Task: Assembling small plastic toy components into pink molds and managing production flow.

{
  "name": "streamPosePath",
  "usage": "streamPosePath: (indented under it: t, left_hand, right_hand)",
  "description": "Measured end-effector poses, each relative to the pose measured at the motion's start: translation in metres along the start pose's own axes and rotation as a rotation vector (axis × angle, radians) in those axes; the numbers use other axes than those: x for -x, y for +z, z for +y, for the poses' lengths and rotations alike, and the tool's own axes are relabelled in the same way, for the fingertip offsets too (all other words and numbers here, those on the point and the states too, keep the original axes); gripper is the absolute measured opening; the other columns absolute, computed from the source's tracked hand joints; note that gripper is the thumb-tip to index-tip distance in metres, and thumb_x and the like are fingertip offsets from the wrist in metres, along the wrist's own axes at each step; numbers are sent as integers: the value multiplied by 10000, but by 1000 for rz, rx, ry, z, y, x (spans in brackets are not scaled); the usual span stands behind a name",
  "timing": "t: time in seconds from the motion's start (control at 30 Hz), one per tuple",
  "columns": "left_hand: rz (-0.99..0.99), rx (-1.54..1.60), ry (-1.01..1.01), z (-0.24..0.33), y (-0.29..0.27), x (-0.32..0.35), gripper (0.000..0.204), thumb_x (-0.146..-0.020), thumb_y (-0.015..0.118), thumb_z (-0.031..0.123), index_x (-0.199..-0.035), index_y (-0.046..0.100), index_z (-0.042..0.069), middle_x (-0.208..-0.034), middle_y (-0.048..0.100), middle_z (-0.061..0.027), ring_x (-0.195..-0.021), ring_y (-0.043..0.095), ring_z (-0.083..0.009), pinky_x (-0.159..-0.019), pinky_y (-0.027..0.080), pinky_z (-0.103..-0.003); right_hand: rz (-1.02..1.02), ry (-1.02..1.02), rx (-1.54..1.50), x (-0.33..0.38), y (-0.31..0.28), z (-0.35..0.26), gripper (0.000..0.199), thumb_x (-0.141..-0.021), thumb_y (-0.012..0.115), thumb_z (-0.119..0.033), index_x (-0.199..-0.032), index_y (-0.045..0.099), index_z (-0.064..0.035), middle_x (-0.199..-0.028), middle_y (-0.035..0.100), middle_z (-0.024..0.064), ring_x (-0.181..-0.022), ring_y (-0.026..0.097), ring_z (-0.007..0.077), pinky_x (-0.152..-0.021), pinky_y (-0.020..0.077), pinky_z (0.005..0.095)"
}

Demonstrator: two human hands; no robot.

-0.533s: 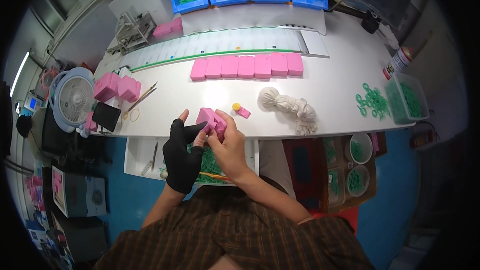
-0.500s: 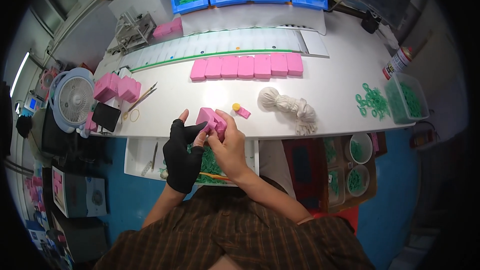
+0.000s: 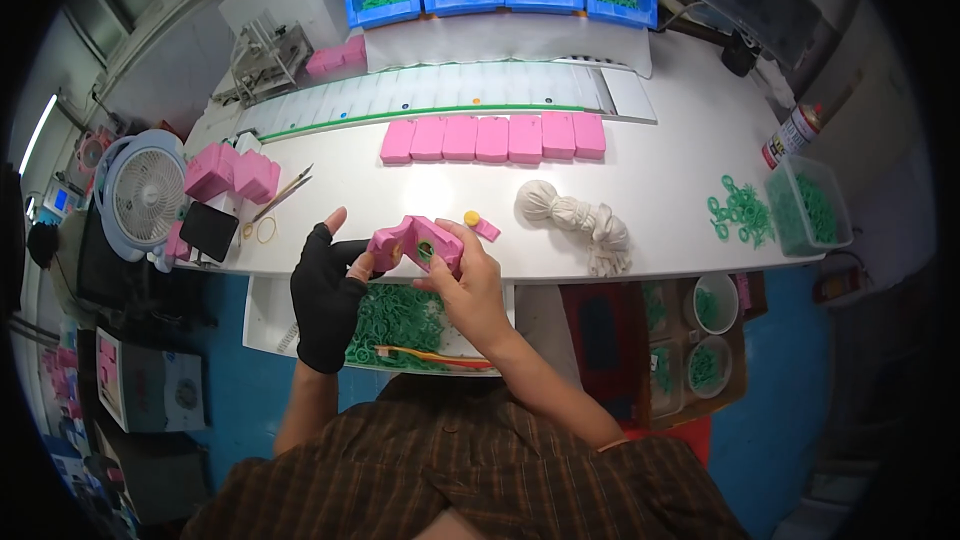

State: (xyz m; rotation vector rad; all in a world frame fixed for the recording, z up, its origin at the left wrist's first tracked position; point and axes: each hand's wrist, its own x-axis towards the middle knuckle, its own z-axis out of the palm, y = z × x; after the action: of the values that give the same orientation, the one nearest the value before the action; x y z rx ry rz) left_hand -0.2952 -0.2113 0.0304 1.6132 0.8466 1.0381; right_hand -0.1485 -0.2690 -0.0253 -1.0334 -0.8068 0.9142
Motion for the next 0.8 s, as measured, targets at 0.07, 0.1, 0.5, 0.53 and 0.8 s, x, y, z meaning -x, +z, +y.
streamPosePath:
  t: [0.07, 0.1, 0.5, 0.53, 0.8]
  left_hand:
    - [-11, -9, 8, -5, -10, -9, 471, -907, 580, 45, -1329, 391, -46, -952, 653, -136, -853, 634, -146, -754, 515, -266]
    - [-24, -23, -7, -6, -17, -13, 475, -897, 599, 81, -1319, 414, -32, -970, 649, -114, -865, 614, -121, -724, 488, -246]
    - [46, 772, -94, -41, 5, -20, 657, -885, 610, 247, -1414, 283, 35, -1325, 463, -175, -1138, 535, -235, -982, 439, -382]
    - [47, 769, -95, -40, 7, -18, 657, -885, 610, 247, -1414, 283, 35, -1325, 463, -175, -1138, 535, -235, -982, 439, -382]
    - [40, 350, -90, -34, 14, -15, 430, -937, 533, 222, -1285, 459, -21, -1178, 573, -127, -972, 579, -146, -850, 477, -295]
  right_hand:
    - [-41, 74, -15, -1, -10, -3, 377, -919, 489, -30, -1277, 414, 60, -1004, 604, 119, -877, 630, 160, -740, 596, 309]
    - [-46, 194, -120, -4, -12, -6, 372, -926, 483, -33, -1281, 414, 54, -1028, 598, 115, -912, 623, 162, -746, 598, 313]
    - [-135, 468, -315, 1, 0, -35, 308, -948, 468, -75, -1214, 466, 79, -1149, 588, 136, -1007, 619, 182, -776, 595, 332]
    - [-155, 451, -350, 1, -1, -36, 313, -950, 468, -80, -1221, 461, 75, -1154, 587, 135, -1011, 618, 182, -775, 594, 331]
    - [-237, 416, -423, 7, 14, -38, 325, -969, 478, -120, -1249, 445, 41, -1166, 566, 101, -1040, 587, 156, -806, 577, 313]
